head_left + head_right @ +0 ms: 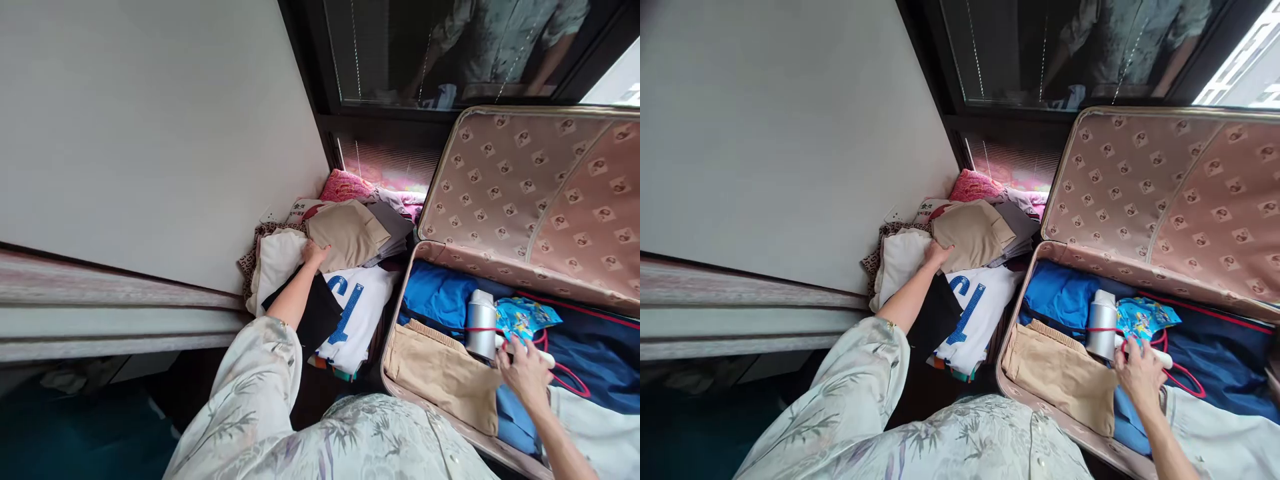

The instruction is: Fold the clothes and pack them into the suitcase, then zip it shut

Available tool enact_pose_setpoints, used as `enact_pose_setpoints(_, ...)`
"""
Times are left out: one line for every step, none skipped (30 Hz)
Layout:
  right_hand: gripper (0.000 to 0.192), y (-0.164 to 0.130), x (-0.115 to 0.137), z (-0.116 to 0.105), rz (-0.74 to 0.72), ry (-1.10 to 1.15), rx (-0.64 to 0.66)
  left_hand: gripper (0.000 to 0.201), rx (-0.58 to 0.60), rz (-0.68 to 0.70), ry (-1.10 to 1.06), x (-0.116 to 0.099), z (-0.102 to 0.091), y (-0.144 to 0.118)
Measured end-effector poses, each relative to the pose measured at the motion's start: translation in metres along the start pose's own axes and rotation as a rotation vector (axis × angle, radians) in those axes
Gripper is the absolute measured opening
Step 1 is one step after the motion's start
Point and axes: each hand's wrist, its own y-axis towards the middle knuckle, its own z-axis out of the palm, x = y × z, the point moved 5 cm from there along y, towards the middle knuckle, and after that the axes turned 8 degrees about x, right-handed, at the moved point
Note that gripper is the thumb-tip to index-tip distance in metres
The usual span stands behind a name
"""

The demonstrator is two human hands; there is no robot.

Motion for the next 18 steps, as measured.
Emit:
enact_pose_setpoints(0.059, -0.019, 0.004, 0.001, -0.007, 0.004, 0.007, 0.065, -0.024, 0.075, -0.016, -0.007, 0.003, 0.000)
enact_pose_setpoints(0.057, -0.038, 0.009, 0.002, -0.002, 0.004, 0.021, 0.066, -0.048, 0.180, -0.018, -0.015, 0.009, -0.004)
enact_pose_setpoints(0.056, -0.055, 0.013, 0.004, 0.011, 0.000, 0.037, 0.069, -0.058, 0.295, 0.008, -0.024, 0.016, -0.008)
enact_pose_setpoints(0.054, -0.071, 0.018, 0.006, 0.026, -0.005, 0.057, 0.073, -0.036, 0.401, 0.068, -0.031, 0.026, -0.014)
enact_pose_setpoints(0.051, -0.084, 0.022, 0.008, 0.043, -0.007, 0.070, 0.075, 0.022, 0.479, 0.160, -0.037, 0.038, -0.018)
enact_pose_setpoints(0.049, -0.094, 0.025, 0.009, 0.057, -0.003, 0.075, 0.075, 0.108, 0.510, 0.272, -0.039, 0.051, -0.021)
enact_pose_setpoints(0.047, -0.102, 0.028, 0.010, 0.062, 0.008, 0.073, 0.071, 0.194, 0.510, 0.384, -0.038, 0.064, -0.022)
enact_pose_setpoints(0.044, -0.106, 0.030, 0.010, 0.060, 0.026, 0.063, 0.065, 0.261, 0.504, 0.475, -0.037, 0.073, -0.022)
enact_pose_setpoints(0.042, -0.107, 0.031, 0.010, 0.048, 0.049, 0.051, 0.059, 0.303, 0.503, 0.539, -0.035, 0.080, -0.020)
enact_pose_setpoints(0.040, -0.106, 0.033, 0.009, 0.029, 0.075, 0.044, 0.057, 0.319, 0.508, 0.582, -0.034, 0.083, -0.018)
enact_pose_setpoints(0.039, -0.104, 0.034, 0.008, 0.009, 0.101, 0.040, 0.057, 0.321, 0.513, 0.611, -0.032, 0.084, -0.015)
enact_pose_setpoints(0.039, -0.100, 0.036, 0.007, -0.009, 0.124, 0.038, 0.060, 0.328, 0.518, 0.632, -0.031, 0.084, -0.012)
enact_pose_setpoints(0.039, -0.096, 0.039, 0.005, -0.024, 0.147, 0.037, 0.064, 0.345, 0.522, 0.648, -0.029, 0.084, -0.009)
enact_pose_setpoints(0.039, -0.092, 0.043, 0.003, -0.032, 0.167, 0.035, 0.067, 0.373, 0.522, 0.657, -0.027, 0.083, -0.006)
enact_pose_setpoints(0.038, -0.088, 0.048, 0.001, -0.038, 0.185, 0.037, 0.068, 0.403, 0.520, 0.658, -0.025, 0.082, -0.004)
enact_pose_setpoints(0.038, -0.084, 0.054, 0.000, -0.041, 0.203, 0.039, 0.067, 0.424, 0.524, 0.653, -0.023, 0.080, -0.003)
enact_pose_setpoints(0.038, -0.080, 0.060, 0.000, -0.044, 0.219, 0.041, 0.063, 0.431, 0.534, 0.641, -0.022, 0.077, -0.002)
enact_pose_setpoints(0.038, -0.077, 0.068, 0.000, -0.049, 0.235, 0.044, 0.056, 0.422, 0.546, 0.625, -0.021, 0.073, -0.001)
